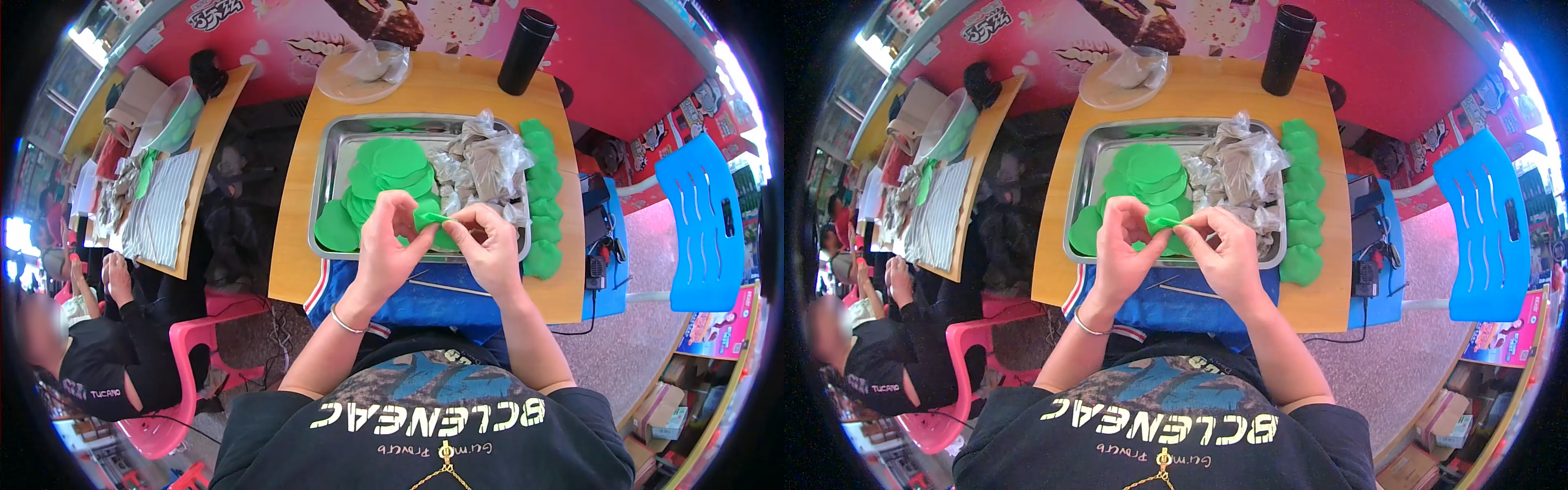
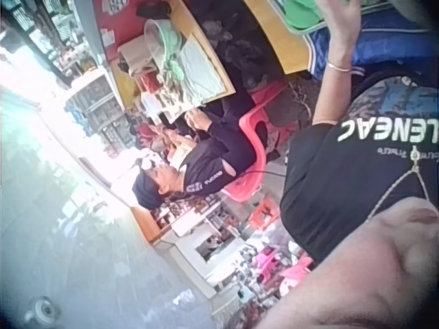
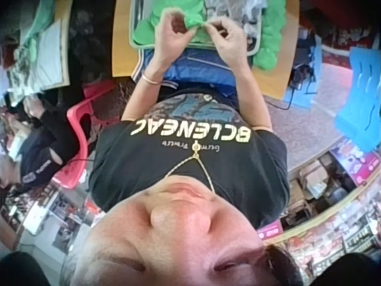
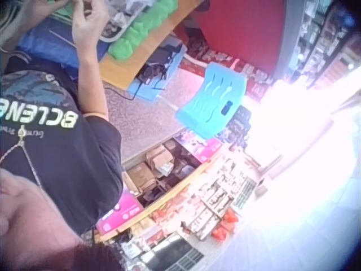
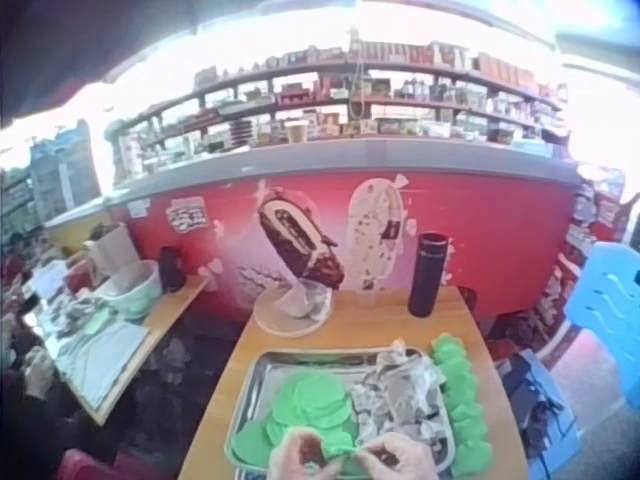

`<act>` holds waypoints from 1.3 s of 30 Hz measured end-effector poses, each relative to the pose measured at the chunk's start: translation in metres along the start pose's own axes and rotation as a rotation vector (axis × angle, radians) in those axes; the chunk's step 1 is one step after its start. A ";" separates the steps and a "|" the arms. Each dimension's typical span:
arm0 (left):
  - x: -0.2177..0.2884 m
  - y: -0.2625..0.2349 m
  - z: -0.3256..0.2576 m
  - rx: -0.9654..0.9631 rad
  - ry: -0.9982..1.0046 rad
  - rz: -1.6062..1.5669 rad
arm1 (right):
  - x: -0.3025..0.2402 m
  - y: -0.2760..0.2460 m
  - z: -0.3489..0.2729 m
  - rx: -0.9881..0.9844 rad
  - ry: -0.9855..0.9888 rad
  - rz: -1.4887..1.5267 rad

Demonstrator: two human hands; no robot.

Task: The person wraps small portions of dough in green circular wrappers. They pick up a wrapper, place a dough portion in the center, and fold the edges to seal it. The finished wrapped items are placed on a metal tray.

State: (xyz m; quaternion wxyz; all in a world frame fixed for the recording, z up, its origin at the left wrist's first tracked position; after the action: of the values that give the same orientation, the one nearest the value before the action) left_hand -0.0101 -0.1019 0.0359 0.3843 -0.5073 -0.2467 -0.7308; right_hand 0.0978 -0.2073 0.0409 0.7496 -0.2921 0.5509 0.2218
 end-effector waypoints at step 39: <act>-0.016 0.024 -0.005 -0.128 -0.331 -0.450 | -0.007 -0.001 0.015 0.216 -0.178 -0.342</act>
State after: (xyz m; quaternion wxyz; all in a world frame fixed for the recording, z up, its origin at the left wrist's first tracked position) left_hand 0.0096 -0.1150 0.0186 0.1340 -0.5756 -0.3659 -0.7189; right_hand 0.1070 -0.1976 0.0510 0.8489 -0.2785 0.4457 0.0562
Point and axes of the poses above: each hand's wrist, its own z-axis towards the middle knuckle, its own y-axis out of the palm, x = y × z, the point moved 3 cm from there along z, towards the middle knuckle, and after that the axes turned 6 degrees about x, right-handed, at the moved point
